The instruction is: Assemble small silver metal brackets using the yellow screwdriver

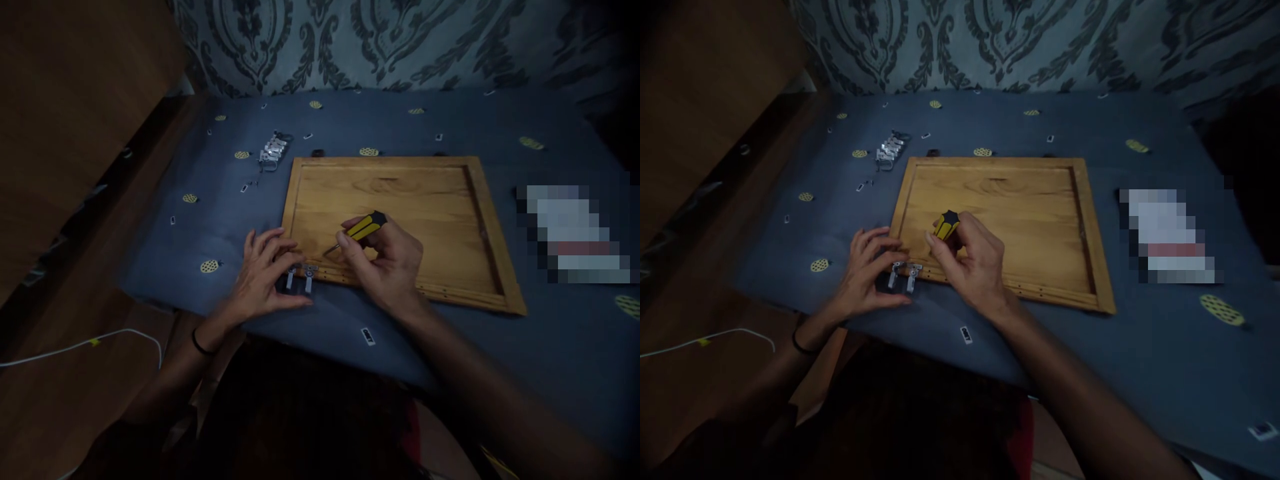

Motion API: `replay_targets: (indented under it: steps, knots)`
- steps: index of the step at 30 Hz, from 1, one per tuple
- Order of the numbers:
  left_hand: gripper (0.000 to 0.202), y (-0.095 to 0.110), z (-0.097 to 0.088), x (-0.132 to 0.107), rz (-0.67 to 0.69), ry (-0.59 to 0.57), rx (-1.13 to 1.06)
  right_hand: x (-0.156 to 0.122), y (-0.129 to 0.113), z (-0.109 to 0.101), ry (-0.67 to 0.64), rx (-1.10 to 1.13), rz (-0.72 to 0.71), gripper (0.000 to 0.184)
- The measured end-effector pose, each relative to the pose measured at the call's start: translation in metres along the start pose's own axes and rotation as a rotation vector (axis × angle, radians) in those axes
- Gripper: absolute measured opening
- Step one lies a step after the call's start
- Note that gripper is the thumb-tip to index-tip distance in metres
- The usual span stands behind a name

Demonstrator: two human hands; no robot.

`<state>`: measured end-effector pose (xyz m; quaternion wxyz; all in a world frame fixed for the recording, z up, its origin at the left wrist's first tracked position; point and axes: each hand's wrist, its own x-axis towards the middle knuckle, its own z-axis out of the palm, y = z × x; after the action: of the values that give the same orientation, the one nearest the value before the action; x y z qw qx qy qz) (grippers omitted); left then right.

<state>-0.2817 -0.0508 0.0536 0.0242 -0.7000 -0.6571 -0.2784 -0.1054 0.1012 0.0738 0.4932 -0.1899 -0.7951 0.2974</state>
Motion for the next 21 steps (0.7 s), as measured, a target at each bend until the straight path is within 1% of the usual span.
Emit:
replay_targets:
  steps: [5,11,14,18,21]
  knots:
    - [0.062,0.0003,-0.0002,0.0001,0.015,0.000,-0.011,-0.0009,0.0012,-0.0003,-0.011,-0.010,0.022,0.013]
    - [0.059,0.0015,-0.0011,0.0007,0.008,-0.031,-0.012,-0.0028,0.0013,-0.0005,-0.034,0.016,0.069,0.014]
    - [0.058,0.0020,-0.0013,0.0012,0.023,-0.027,-0.014,-0.0029,0.0016,-0.0006,-0.030,0.010,0.056,0.013]
    - [0.057,0.0025,-0.0015,0.0020,-0.003,-0.064,-0.007,-0.0030,0.0033,0.0001,-0.010,0.021,0.032,0.011]
    - [0.054,0.0024,-0.0012,0.0022,0.000,-0.054,-0.002,-0.0031,0.0043,0.0005,-0.010,0.028,0.033,0.011]
